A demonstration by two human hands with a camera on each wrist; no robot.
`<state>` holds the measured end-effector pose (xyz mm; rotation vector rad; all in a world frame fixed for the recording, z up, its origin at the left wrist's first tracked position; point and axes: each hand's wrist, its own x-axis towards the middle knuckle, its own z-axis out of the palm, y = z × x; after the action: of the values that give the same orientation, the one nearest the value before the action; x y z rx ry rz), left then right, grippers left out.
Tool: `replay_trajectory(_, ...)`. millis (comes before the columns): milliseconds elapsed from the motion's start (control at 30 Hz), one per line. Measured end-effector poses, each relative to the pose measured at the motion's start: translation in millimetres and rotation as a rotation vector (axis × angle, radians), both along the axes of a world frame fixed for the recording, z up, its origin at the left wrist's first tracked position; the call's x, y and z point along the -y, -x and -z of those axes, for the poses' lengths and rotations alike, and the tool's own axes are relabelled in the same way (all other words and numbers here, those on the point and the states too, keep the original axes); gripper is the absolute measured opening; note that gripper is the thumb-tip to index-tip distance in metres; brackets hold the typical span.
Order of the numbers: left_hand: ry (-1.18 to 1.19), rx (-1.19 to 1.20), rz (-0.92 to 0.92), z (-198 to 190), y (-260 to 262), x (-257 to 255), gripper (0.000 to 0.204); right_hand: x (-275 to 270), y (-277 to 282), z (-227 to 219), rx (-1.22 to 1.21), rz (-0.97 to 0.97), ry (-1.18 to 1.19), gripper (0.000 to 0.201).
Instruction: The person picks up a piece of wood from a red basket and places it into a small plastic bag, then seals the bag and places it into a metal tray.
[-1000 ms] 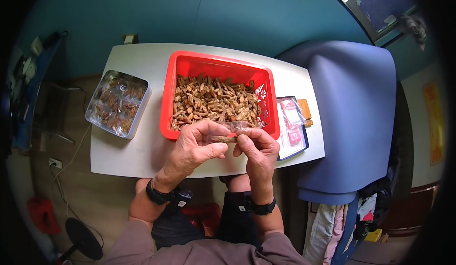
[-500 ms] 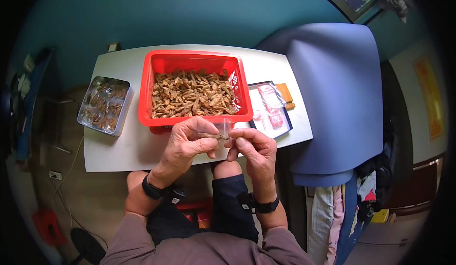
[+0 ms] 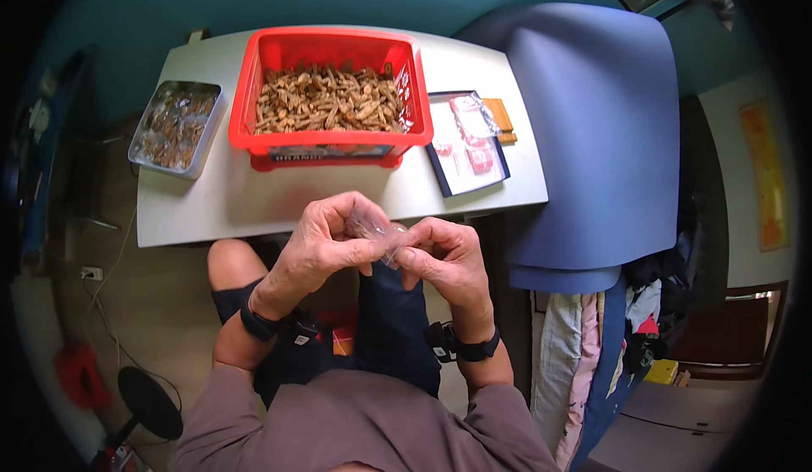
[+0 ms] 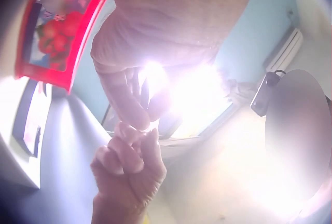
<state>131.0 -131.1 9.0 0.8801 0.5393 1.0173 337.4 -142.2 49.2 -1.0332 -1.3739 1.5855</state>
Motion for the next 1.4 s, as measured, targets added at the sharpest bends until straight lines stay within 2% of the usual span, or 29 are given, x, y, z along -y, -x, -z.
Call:
replay_trajectory(33,0.042,-0.006,0.009,0.0,1.6,5.6,0.035,5.8,-1.6,6.2,-0.052,0.004,0.032,0.011)
replay_trajectory(67,0.056,-0.012,0.006,1.8,-0.4,13.7,0.035,11.6,-2.2,10.7,-0.105,0.008,0.062,0.011)
replay_trajectory(100,0.013,-0.099,-0.169,3.5,-3.7,23.6,0.044,18.1,4.1,12.5,-0.063,0.09,0.056,0.017)
replay_trajectory(133,-0.029,-0.19,-0.342,5.2,-7.2,34.3,0.052,23.6,4.6,15.6,-0.069,0.089,0.072,0.017)
replay_trajectory(167,-0.118,-0.361,-0.487,6.5,-10.0,46.3,0.064,29.3,4.8,18.8,-0.083,0.129,0.078,0.017)
replay_trajectory(200,-0.282,-0.531,-0.673,13.0,-12.4,56.0,0.062,34.6,5.2,22.1,-0.099,0.166,0.084,0.016)
replay_trajectory(267,-0.459,-0.712,-0.814,19.2,-13.8,79.0,0.062,44.3,4.4,32.6,-0.142,0.142,0.099,0.01)
replay_trajectory(433,-0.53,-0.873,-0.88,18.5,-28.7,108.3,0.038,67.9,16.5,46.5,-0.104,0.117,0.081,0.008)
replay_trajectory(533,-0.406,-0.884,-0.856,20.9,-33.8,122.2,0.033,75.4,18.3,49.1,-0.105,0.095,0.085,0.008)
replay_trajectory(600,-0.44,-0.866,-0.905,23.1,-35.3,123.4,0.029,78.8,16.1,51.1,-0.072,0.047,0.063,0.007)
replay_trajectory(700,-0.453,-0.848,-0.845,20.9,-33.6,127.9,0.025,83.0,18.5,48.8,-0.024,0.041,0.016,0.008)
replay_trajectory(767,-0.337,-0.785,-0.741,18.4,-34.4,131.1,0.018,83.0,15.0,49.4,0.021,0.034,-0.025,0.007)
replay_trajectory(867,-0.276,-0.695,-0.709,16.0,-36.8,133.0,0.012,84.6,11.8,52.4,0.096,0.024,-0.116,0.006)
replay_trajectory(1000,-0.315,-0.657,-0.698,17.9,-36.0,133.7,0.011,85.7,14.1,48.9,0.184,0.005,-0.307,0.003)
replay_trajectory(1133,-0.301,-0.626,-0.714,16.3,-34.5,129.1,0.011,80.9,17.1,50.2,0.202,0.013,-0.398,0.003)
replay_trajectory(1233,-0.465,-0.74,-0.753,16.0,-33.1,126.5,0.014,76.1,19.8,50.5,0.232,-0.002,-0.498,0.007)
replay_trajectory(1267,-0.456,-0.737,-0.758,15.1,-33.3,125.3,0.014,75.5,20.5,52.9,0.223,0.006,-0.553,0.008)
replay_trajectory(1333,-0.582,-0.819,-0.799,13.2,-33.5,122.9,0.017,76.8,19.3,57.4,0.222,-0.004,-0.535,0.01)
replay_trajectory(1400,-0.579,-0.832,-0.788,10.5,-32.0,122.1,0.021,77.8,17.8,62.7,0.2,0.032,-0.563,0.011)
